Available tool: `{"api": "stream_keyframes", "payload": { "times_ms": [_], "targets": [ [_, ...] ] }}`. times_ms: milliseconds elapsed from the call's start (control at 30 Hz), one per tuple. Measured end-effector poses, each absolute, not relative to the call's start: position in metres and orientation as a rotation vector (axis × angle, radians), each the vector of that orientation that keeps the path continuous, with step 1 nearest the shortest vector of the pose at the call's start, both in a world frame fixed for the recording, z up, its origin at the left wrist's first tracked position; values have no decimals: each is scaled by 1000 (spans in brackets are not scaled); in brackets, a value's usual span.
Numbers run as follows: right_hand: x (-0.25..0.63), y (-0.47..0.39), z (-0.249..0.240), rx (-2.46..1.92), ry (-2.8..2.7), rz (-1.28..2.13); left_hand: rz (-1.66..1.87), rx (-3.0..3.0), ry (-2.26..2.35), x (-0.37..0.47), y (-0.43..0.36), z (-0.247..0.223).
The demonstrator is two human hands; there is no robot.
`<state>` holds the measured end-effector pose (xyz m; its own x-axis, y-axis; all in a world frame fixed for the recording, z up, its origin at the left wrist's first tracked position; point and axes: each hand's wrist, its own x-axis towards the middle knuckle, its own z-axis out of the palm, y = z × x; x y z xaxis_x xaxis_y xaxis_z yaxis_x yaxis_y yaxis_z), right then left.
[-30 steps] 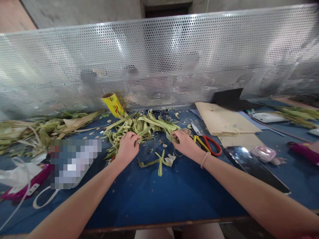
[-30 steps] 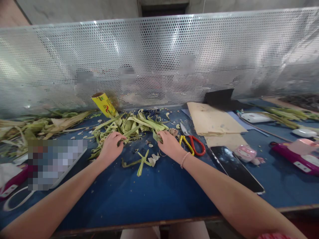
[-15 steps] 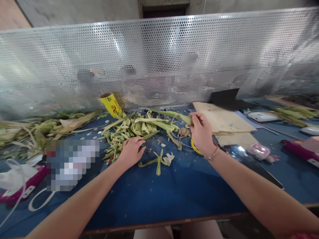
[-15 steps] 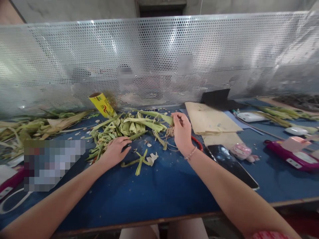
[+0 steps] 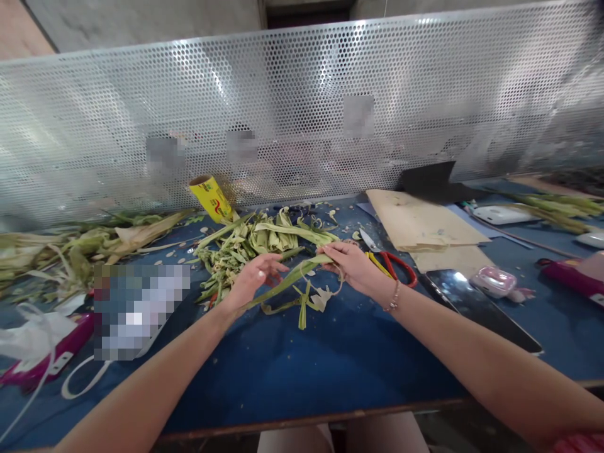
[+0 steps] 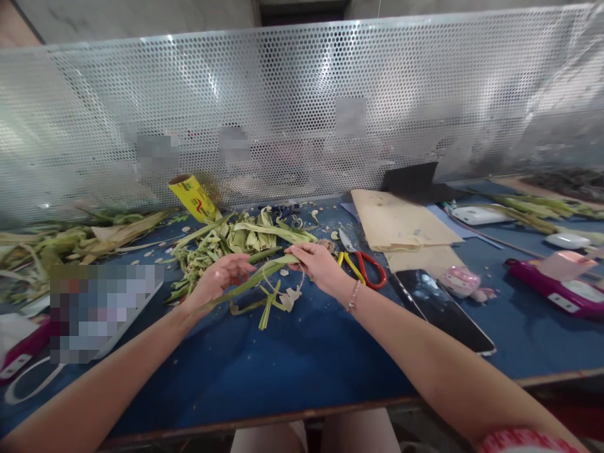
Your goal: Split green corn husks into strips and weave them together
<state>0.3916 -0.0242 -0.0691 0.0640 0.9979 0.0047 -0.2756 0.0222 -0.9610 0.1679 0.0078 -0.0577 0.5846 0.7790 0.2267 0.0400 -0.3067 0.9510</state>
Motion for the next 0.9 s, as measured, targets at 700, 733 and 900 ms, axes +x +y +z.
{"api": "stream_keyframes", "payload": {
  "times_ms": [700,733,900],
  "targets": [
    [448,2,-66,-937,-882,574,283,1397,638,168,7,-52],
    [450,3,-66,-1023,-980,459,281,1375,623,167,7,-51],
    [434,-15,-58,-1366,-1666,69,387,1377,728,170,3,-47]
  ]
}}
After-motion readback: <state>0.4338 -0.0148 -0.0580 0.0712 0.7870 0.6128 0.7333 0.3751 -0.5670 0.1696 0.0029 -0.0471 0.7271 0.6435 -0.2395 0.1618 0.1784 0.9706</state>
